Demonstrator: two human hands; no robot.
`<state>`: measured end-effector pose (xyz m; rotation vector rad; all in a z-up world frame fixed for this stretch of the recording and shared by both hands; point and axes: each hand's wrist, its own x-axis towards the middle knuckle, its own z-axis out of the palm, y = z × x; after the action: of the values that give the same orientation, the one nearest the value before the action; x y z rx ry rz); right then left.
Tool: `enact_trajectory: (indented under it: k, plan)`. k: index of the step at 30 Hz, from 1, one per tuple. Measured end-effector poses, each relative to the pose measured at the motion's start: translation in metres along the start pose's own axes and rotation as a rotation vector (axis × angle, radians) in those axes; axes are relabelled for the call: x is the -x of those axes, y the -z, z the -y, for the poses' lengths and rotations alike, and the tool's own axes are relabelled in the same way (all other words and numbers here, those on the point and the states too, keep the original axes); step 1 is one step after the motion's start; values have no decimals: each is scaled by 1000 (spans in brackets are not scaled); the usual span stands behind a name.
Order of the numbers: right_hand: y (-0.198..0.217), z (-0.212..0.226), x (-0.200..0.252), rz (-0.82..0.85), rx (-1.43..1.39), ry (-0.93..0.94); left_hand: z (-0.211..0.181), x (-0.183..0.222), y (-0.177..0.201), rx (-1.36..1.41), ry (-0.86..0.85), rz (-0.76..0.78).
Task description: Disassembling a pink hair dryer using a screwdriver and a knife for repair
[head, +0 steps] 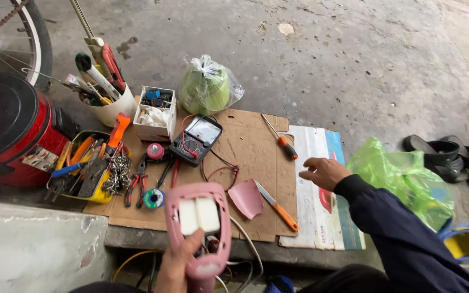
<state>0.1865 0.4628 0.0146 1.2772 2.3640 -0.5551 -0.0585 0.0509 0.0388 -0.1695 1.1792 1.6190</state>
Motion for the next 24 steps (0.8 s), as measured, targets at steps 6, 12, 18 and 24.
enact_trajectory:
  k: [6, 12, 18, 24]
  plan:
    - [-52, -26, -118, -218, -68, -130, 98, -68, 40, -200, 82, -34]
    - [-84, -26, -156, -305, 70, -125, 142, -97, 17, -204, 168, -191]
    - [-72, -25, -63, -511, -342, -8, 57, -35, -63, -259, 98, 33]
    - [13, 46, 157, -737, -745, 92, 80, -14, -77, -465, -61, 70]
